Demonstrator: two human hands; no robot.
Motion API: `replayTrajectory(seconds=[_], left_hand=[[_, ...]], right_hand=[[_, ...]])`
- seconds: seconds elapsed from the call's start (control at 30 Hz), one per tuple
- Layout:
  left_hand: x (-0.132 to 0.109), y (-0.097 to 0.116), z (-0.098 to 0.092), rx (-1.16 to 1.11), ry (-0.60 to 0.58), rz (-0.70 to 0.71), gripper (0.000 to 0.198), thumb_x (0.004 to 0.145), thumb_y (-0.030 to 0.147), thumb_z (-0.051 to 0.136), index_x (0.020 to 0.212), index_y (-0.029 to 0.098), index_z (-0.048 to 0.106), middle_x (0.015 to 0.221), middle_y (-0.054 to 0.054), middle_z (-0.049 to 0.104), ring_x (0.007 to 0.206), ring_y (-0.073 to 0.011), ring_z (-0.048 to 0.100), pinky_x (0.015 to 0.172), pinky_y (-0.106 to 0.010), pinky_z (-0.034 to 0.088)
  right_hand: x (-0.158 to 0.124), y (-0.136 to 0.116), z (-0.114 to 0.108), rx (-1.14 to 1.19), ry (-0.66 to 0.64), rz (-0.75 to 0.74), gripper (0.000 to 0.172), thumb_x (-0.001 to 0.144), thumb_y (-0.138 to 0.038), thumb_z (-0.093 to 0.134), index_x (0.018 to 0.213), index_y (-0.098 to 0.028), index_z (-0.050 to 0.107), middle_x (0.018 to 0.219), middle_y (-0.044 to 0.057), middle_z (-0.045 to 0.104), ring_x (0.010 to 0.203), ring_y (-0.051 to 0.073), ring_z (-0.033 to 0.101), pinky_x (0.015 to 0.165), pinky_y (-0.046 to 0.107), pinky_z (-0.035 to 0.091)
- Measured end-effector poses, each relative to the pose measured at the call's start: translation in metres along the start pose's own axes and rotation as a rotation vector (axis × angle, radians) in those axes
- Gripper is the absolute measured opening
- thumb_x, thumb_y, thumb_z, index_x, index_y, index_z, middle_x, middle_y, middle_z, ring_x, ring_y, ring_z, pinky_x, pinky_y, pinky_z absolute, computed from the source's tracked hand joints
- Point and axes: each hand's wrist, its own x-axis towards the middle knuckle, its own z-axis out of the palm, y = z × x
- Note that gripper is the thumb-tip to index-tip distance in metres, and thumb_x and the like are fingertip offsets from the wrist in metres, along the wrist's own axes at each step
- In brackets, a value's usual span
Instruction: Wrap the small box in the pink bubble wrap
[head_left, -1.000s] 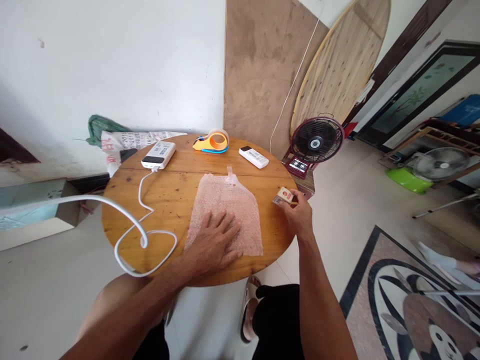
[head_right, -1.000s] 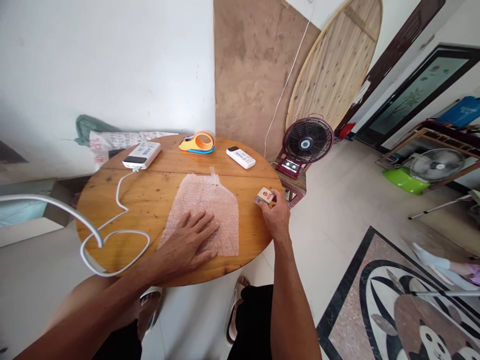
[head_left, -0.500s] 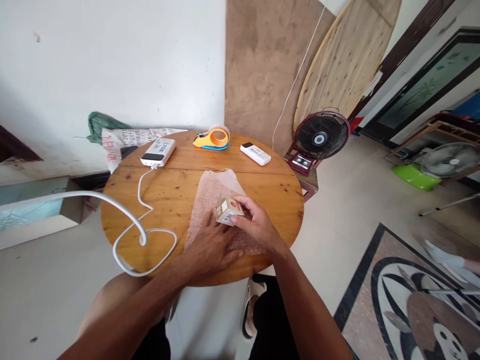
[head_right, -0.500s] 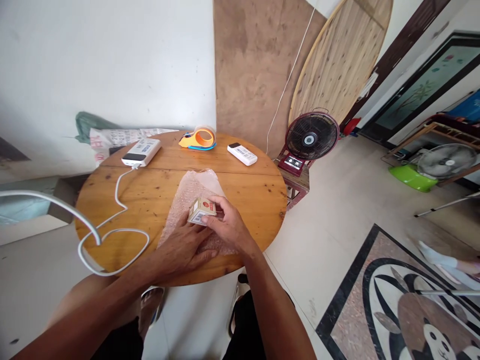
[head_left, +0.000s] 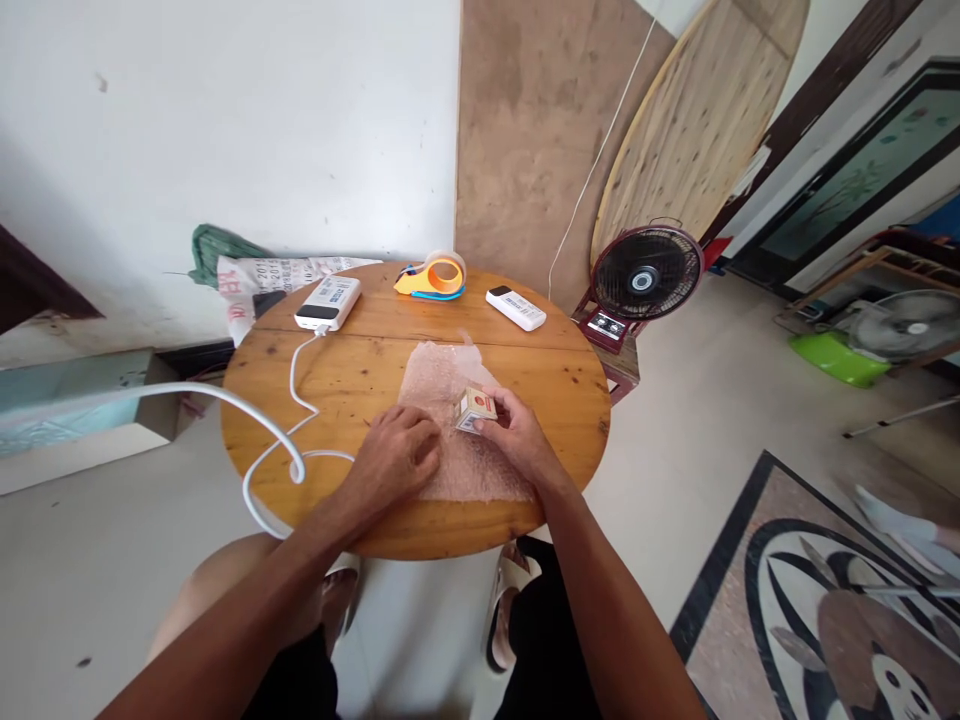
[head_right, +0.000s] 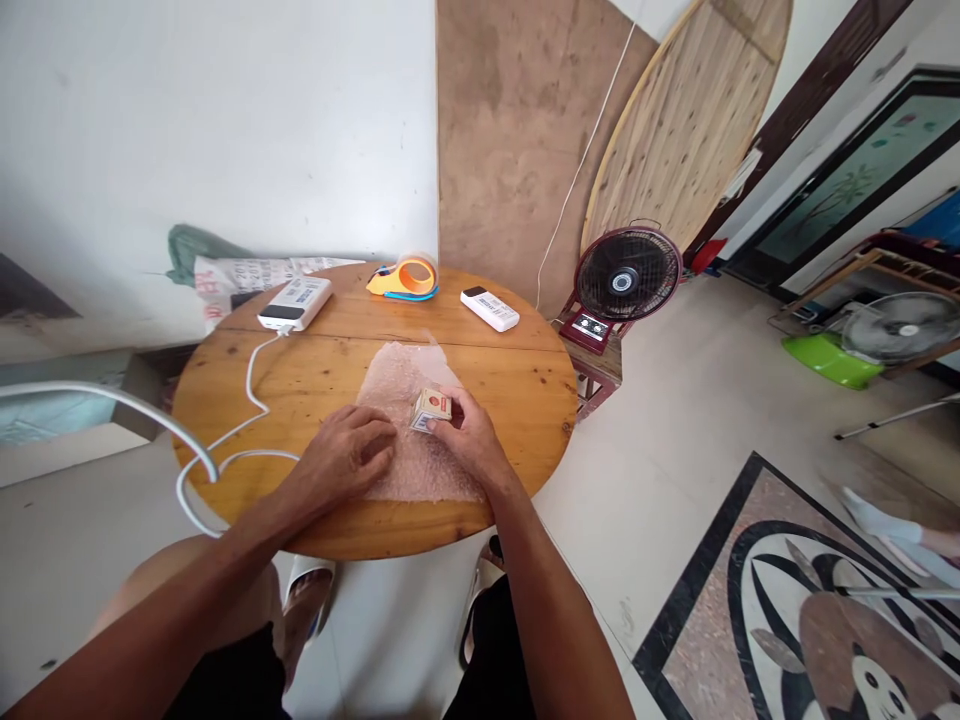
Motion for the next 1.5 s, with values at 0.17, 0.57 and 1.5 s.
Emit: replayTrajectory(seconds=[0.17, 0.57, 1.5], left_hand=[[-0.003, 0.0, 0.002, 0.038, -0.013, 0.016, 0.021, 0.083, 0.022, 0.051, 0.098, 0.019, 0.066, 0.103, -0.007, 0.063, 0.099, -0.0242, 0.054, 0.09, -0.04, 0.041], [-0.001, 0.001, 0.001, 0.056, -0.052, 0.03, 0.019, 0.084, 0.023, 0.052, 0.097, 0.018, 0.065, 0.103, -0.008, 0.062, 0.1, -0.0253, 0.053, 0.09, -0.041, 0.04], [-0.007, 0.014, -0.008, -0.055, -0.021, 0.168, 0.009, 0.081, 0.021, 0.055, 0.082, 0.018, 0.063, 0.092, -0.006, 0.062, 0.095, -0.023, 0.052, 0.09, -0.04, 0.039]], right_hand=[[-0.005, -0.007, 0.006, -0.291, 0.008, -0.026, 0.043, 0.078, -0.021, 0.059, 0.121, -0.022, 0.054, 0.121, 0.006, 0.062, 0.107, 0.02, 0.059, 0.094, 0.035, 0.047], [-0.005, -0.01, 0.003, -0.338, -0.016, -0.032, 0.045, 0.081, -0.022, 0.059, 0.125, -0.025, 0.052, 0.121, 0.005, 0.062, 0.107, 0.021, 0.06, 0.095, 0.037, 0.046], [-0.006, -0.007, 0.002, -0.265, -0.027, -0.05, 0.05, 0.079, -0.019, 0.062, 0.128, -0.026, 0.052, 0.127, 0.005, 0.06, 0.114, 0.022, 0.058, 0.101, 0.04, 0.044]])
